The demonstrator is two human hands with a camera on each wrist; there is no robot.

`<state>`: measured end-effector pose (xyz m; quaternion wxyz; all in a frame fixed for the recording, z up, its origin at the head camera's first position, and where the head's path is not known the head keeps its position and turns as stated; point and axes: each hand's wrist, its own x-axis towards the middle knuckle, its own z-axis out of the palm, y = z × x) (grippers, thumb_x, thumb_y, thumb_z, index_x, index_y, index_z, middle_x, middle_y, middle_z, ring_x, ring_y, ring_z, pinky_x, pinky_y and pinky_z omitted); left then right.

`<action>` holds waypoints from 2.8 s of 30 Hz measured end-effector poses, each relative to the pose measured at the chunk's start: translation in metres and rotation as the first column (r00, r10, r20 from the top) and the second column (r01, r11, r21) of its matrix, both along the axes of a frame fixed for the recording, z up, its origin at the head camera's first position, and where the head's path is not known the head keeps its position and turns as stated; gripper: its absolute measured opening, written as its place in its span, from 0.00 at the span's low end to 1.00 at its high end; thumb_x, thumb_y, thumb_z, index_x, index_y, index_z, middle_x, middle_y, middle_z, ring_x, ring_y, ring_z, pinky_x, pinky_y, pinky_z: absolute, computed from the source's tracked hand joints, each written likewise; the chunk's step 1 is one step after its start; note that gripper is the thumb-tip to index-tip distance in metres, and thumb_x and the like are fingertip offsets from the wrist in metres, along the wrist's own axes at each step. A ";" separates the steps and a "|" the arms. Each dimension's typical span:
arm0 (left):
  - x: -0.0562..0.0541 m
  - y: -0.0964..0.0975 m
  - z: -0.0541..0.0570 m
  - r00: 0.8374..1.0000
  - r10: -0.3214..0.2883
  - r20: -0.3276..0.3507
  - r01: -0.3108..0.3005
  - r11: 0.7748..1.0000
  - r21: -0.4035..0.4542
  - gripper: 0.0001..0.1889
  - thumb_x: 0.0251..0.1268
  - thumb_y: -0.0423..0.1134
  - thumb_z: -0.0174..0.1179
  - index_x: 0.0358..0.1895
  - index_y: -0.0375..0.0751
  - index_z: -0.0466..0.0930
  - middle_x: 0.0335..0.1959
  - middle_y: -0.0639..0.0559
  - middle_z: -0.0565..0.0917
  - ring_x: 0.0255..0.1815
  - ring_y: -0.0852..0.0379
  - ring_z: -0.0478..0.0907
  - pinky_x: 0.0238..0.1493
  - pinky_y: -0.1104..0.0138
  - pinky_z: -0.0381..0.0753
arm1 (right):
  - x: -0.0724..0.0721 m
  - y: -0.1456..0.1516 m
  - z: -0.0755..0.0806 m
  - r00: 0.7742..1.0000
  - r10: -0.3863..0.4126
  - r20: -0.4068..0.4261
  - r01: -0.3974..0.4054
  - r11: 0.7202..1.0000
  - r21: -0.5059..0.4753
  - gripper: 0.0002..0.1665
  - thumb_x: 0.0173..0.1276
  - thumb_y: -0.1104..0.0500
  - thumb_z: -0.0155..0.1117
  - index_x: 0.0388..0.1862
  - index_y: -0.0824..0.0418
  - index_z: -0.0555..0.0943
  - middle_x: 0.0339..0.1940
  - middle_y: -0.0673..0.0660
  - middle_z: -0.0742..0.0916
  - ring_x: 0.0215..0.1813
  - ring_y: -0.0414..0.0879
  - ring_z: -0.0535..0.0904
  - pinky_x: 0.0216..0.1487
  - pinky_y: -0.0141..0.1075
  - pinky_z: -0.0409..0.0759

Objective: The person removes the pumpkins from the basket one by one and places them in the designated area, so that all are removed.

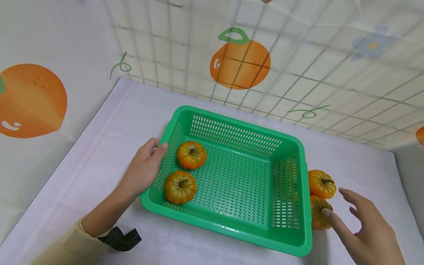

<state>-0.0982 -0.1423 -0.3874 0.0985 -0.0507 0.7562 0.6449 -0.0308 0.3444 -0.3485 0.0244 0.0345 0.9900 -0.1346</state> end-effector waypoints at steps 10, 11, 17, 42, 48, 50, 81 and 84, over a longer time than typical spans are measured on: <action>0.000 -0.001 0.000 1.000 -0.004 0.005 0.004 1.000 -0.001 0.19 0.88 0.49 0.43 0.52 0.33 0.70 0.30 0.37 0.77 0.29 0.42 0.78 0.29 0.61 0.80 | -0.005 -0.028 0.026 0.966 0.177 -0.189 -0.193 0.979 -0.068 0.42 0.67 0.54 0.78 0.77 0.56 0.71 0.71 0.67 0.76 0.55 0.70 0.78 0.37 0.08 0.66; 0.000 -0.001 0.000 1.000 -0.003 0.004 0.003 1.000 -0.004 0.19 0.88 0.49 0.43 0.52 0.33 0.70 0.30 0.37 0.77 0.29 0.43 0.78 0.29 0.61 0.80 | -0.005 -0.034 0.030 0.965 0.179 -0.192 -0.195 0.979 -0.065 0.42 0.67 0.54 0.79 0.77 0.55 0.71 0.71 0.66 0.77 0.55 0.71 0.78 0.39 0.12 0.73; 0.000 -0.002 0.001 1.000 0.005 -0.002 -0.005 1.000 -0.018 0.19 0.88 0.50 0.44 0.49 0.34 0.70 0.26 0.43 0.73 0.26 0.47 0.75 0.27 0.63 0.77 | -0.007 -0.060 0.055 0.937 0.254 -0.241 -0.275 0.959 -0.060 0.43 0.64 0.57 0.81 0.77 0.53 0.73 0.73 0.59 0.77 0.64 0.58 0.76 0.57 0.17 0.71; 0.000 0.000 0.003 1.000 0.000 0.025 -0.001 1.000 0.017 0.21 0.87 0.52 0.44 0.52 0.34 0.70 0.33 0.37 0.82 0.31 0.45 0.81 0.31 0.60 0.83 | -0.057 -0.165 0.089 0.564 0.773 -0.289 -0.776 0.616 0.135 0.38 0.82 0.32 0.47 0.73 0.58 0.76 0.76 0.53 0.75 0.74 0.50 0.71 0.52 0.45 0.85; 0.000 -0.002 0.001 1.000 0.001 0.024 -0.001 1.000 0.020 0.21 0.87 0.52 0.44 0.51 0.34 0.69 0.31 0.38 0.80 0.29 0.46 0.80 0.29 0.60 0.82 | -0.078 -0.193 0.079 0.497 0.840 -0.218 -0.845 0.526 0.099 0.37 0.70 0.46 0.74 0.72 0.60 0.75 0.76 0.55 0.74 0.75 0.53 0.70 0.64 0.51 0.80; -0.001 -0.002 0.000 1.000 0.002 0.024 -0.003 1.000 0.028 0.20 0.87 0.52 0.44 0.50 0.34 0.69 0.30 0.39 0.79 0.28 0.47 0.79 0.28 0.61 0.81 | -0.084 -0.201 0.074 0.485 0.852 -0.196 -0.858 0.507 0.085 0.37 0.70 0.46 0.75 0.72 0.61 0.75 0.75 0.56 0.75 0.75 0.53 0.70 0.66 0.51 0.78; -0.003 -0.001 0.003 1.000 -0.013 0.022 0.013 1.000 -0.003 0.20 0.87 0.51 0.44 0.53 0.34 0.70 0.32 0.38 0.81 0.29 0.47 0.80 0.30 0.61 0.82 | -0.119 -0.226 0.005 0.532 0.844 0.064 -0.836 0.536 -0.121 0.44 0.72 0.42 0.72 0.80 0.58 0.68 0.77 0.56 0.73 0.77 0.52 0.69 0.72 0.49 0.73; -0.004 -0.001 0.003 1.000 -0.012 0.019 0.012 1.000 -0.002 0.20 0.87 0.51 0.44 0.52 0.34 0.70 0.32 0.39 0.81 0.28 0.47 0.79 0.29 0.61 0.81 | -0.121 -0.226 0.003 0.539 0.840 0.057 -0.830 0.541 -0.137 0.43 0.72 0.44 0.73 0.79 0.58 0.69 0.76 0.56 0.74 0.76 0.52 0.70 0.72 0.48 0.73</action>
